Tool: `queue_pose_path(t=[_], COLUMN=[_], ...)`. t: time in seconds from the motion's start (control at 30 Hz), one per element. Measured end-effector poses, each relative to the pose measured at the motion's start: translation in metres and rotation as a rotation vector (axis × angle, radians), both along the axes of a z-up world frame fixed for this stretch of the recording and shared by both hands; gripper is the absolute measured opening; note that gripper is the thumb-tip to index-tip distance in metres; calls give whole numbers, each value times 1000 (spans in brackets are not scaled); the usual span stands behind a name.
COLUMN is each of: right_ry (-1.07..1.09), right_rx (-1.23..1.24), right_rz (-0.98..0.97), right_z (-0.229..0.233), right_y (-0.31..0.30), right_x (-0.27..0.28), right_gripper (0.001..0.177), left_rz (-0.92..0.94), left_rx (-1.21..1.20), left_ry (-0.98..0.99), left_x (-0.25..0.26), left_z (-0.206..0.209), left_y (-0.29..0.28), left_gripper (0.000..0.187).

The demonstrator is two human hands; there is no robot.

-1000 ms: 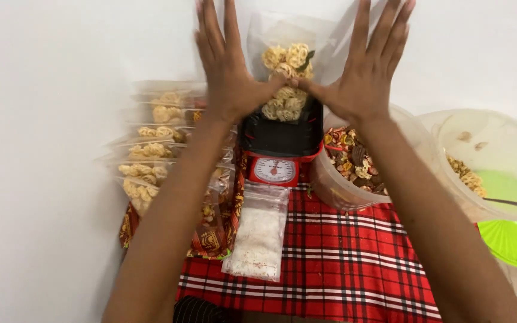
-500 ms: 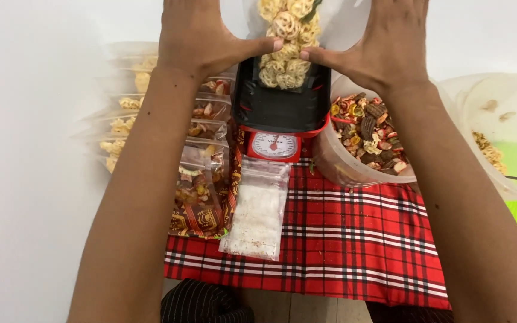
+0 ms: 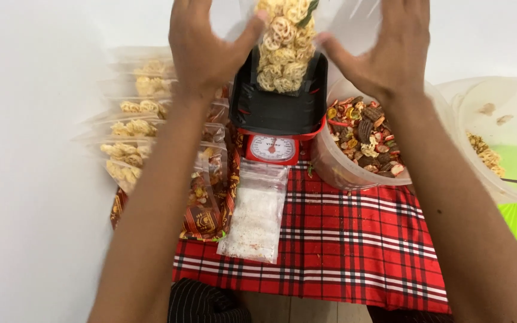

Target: A person is manually packing various snacks from large plastic bins into smaller clear plastic bags using a spoon and their hands, working at a small table with a scale.

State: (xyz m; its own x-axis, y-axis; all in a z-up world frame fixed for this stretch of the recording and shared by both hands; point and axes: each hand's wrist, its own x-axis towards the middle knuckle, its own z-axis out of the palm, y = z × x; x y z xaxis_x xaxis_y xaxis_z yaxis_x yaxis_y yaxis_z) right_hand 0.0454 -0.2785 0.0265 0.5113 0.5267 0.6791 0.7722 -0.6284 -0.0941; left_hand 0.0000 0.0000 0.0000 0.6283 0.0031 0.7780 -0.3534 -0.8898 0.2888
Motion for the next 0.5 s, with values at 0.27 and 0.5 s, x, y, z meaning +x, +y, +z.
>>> queue_pose_path(t=[0.27, 0.5], right_ry=[535, 575], right_rx=[299, 280], right_rz=[132, 166], right_z=[-28, -43], right_y=[20, 28], right_x=[-8, 11], right_gripper=[48, 30], left_rz=[-210, -201], left_rx=[-394, -625], left_ry=[95, 428], left_x=[-7, -13], left_z=[-8, 1], left_y=[-30, -34], left_gripper=[57, 55])
